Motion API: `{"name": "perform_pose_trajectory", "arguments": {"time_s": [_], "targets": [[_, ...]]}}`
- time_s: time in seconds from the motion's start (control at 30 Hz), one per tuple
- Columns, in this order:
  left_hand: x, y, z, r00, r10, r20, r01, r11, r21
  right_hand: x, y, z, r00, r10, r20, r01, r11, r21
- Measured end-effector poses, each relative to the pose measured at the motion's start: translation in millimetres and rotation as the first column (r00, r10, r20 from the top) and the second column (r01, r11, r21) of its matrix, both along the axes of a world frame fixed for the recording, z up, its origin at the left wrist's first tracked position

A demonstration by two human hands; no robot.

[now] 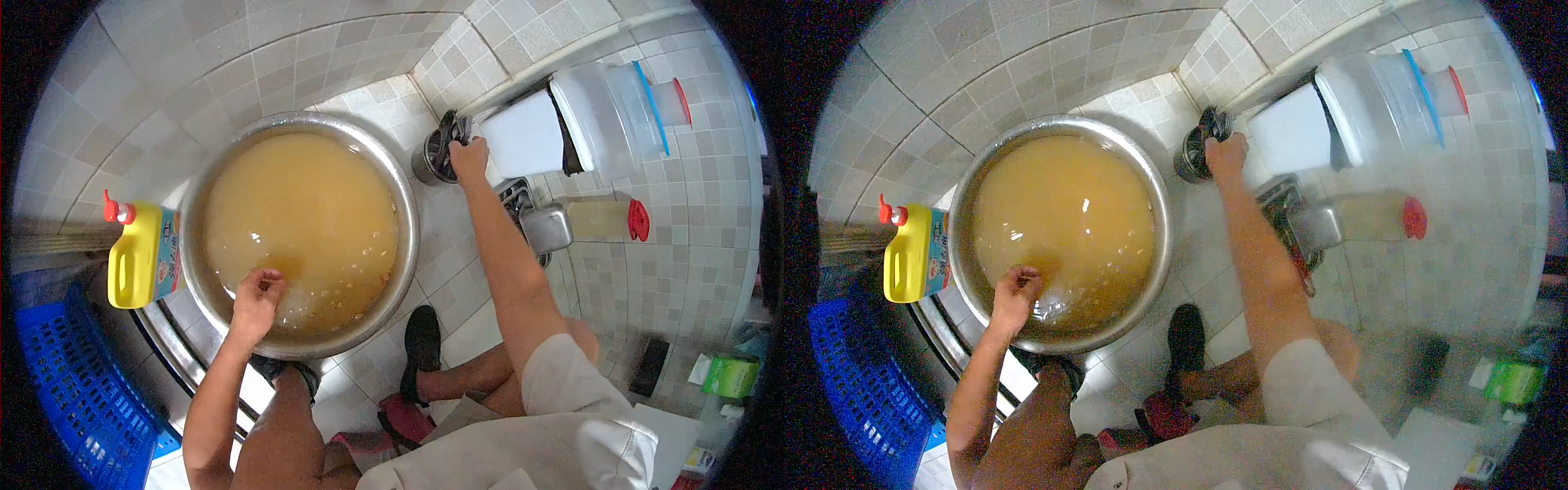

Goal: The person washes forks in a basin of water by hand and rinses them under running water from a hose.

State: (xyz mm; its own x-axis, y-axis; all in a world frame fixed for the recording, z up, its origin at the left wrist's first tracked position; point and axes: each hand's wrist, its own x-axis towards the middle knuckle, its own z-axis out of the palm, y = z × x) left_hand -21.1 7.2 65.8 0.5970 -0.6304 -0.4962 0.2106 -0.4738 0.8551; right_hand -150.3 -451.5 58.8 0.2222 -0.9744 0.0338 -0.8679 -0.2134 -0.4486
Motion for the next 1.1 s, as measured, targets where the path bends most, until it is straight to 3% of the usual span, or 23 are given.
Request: {"name": "perform_pose_trajectory", "arguments": {"time_s": [0.03, 0.07, 0.13, 0.2, 0.23, 0.27, 0.3, 0.33, 0.4, 0.43, 0.53, 0.57, 0.6, 0.63, 0.67, 0.7, 0.83, 0.9, 0.93, 0.97, 1.0, 1.07, 1.1], "targets": [[0.3, 0.9, -7.3, 0.999, 0.011, 0.046, -0.012, 1.000, 0.020, 2.1, 14.7, 2.2, 0.993, 0.087, 0.076, -0.060, 0.952, -0.300], [0.1, 0.5, -11.9, 0.996, 0.020, 0.092, -0.024, 0.999, 0.039, 3.8, 30.4, 4.0, 0.974, 0.191, 0.123, -0.087, 0.814, -0.574], [0.8, -5.0, -12.4, 0.996, 0.070, 0.059, -0.072, 0.997, 0.034, 17.7, 79.0, 24.3, 0.894, 0.404, 0.193, -0.217, 0.768, -0.603], [2.6, -4.9, -21.7, 0.991, 0.129, 0.030, -0.130, 0.990, 0.055, 31.5, 129.2, 31.6, 0.769, 0.606, 0.205, -0.454, 0.743, -0.492], [4.5, -3.0, -37.3, 0.972, 0.045, 0.232, -0.064, 0.995, 0.076, 38.1, 152.1, 32.9, 0.756, 0.615, 0.224, -0.465, 0.746, -0.477], [9.6, 0.2, -44.3, 0.906, -0.049, 0.420, 0.000, 0.993, 0.115, 44.2, 173.9, 34.1, 0.714, 0.671, 0.200, -0.631, 0.741, -0.232], [12.7, -3.6, -33.7, 0.925, -0.060, 0.376, -0.015, 0.981, 0.193, 51.5, 192.1, 31.0, 0.654, 0.732, 0.192, -0.749, 0.661, 0.030], [14.3, -9.3, -23.0, 0.943, -0.067, 0.327, -0.025, 0.962, 0.272, 57.5, 208.1, 20.5, 0.637, 0.741, 0.215, -0.764, 0.644, 0.046], [20.3, -12.3, -24.7, 0.946, -0.065, 0.319, -0.031, 0.958, 0.287, 66.2, 229.6, 0.1, 0.675, 0.738, 0.004, -0.730, 0.668, 0.144], [24.7, -11.0, -29.5, 0.948, -0.078, 0.308, -0.012, 0.960, 0.280, 76.2, 230.4, 1.4, 0.646, 0.753, -0.124, -0.666, 0.636, 0.389], [35.3, -7.9, -69.0, 0.964, -0.060, 0.259, -0.033, 0.940, 0.339, 85.7, 233.0, -31.4, 0.644, 0.717, -0.267, -0.575, 0.684, 0.448], [41.6, -6.9, -88.0, 0.936, -0.203, 0.287, 0.055, 0.891, 0.450, 89.9, 231.0, -32.7, 0.637, 0.725, -0.264, -0.581, 0.676, 0.453], [47.8, -7.2, -92.5, 0.938, -0.197, 0.285, 0.049, 0.890, 0.454, 93.2, 227.9, -31.8, 0.602, 0.757, -0.256, -0.521, 0.615, 0.592], [52.4, -6.9, -96.7, 0.900, -0.338, 0.275, 0.190, 0.873, 0.449, 94.9, 228.0, -31.4, 0.567, 0.787, -0.243, -0.444, 0.540, 0.715], [53.4, -4.5, -100.1, 0.841, -0.471, 0.266, 0.327, 0.835, 0.442, 94.2, 232.6, -31.9, 0.559, 0.793, -0.242, -0.447, 0.534, 0.718], [41.3, -7.4, -98.7, 0.983, -0.042, 0.180, -0.020, 0.943, 0.332, 92.0, 238.9, -31.4, 0.579, 0.770, -0.269, -0.432, 0.569, 0.700], [42.0, -10.5, -70.6, 0.985, -0.039, 0.169, 0.001, 0.976, 0.219, 75.7, 249.0, -70.6, 0.521, 0.797, -0.304, -0.496, 0.573, 0.652], [46.8, -8.1, -80.3, 0.897, -0.386, 0.214, 0.286, 0.878, 0.383, 69.3, 257.3, -52.5, 0.498, 0.812, -0.304, -0.489, 0.552, 0.675], [43.2, -11.4, -63.5, 0.899, -0.384, 0.213, 0.284, 0.879, 0.383, 67.7, 262.8, -41.1, 0.479, 0.824, -0.302, -0.480, 0.534, 0.696], [36.4, -15.7, -45.5, 0.989, -0.128, 0.077, 0.097, 0.943, 0.318, 64.2, 266.2, -45.5, 0.476, 0.826, -0.302, -0.482, 0.532, 0.696], [31.3, -18.5, -32.5, 0.988, 0.131, -0.076, -0.105, 0.954, 0.281, 59.1, 269.6, -55.9, 0.475, 0.815, -0.331, -0.513, 0.562, 0.649], [25.8, -19.5, -40.2, 0.981, 0.155, -0.119, -0.122, 0.960, 0.252, 52.9, 275.6, -71.4, 0.472, 0.805, -0.360, -0.546, 0.588, 0.597], [23.1, -19.0, -46.7, 0.970, 0.178, -0.164, -0.139, 0.964, 0.225, 50.3, 279.5, -76.9, 0.621, 0.721, -0.307, -0.476, 0.658, 0.583]]}}
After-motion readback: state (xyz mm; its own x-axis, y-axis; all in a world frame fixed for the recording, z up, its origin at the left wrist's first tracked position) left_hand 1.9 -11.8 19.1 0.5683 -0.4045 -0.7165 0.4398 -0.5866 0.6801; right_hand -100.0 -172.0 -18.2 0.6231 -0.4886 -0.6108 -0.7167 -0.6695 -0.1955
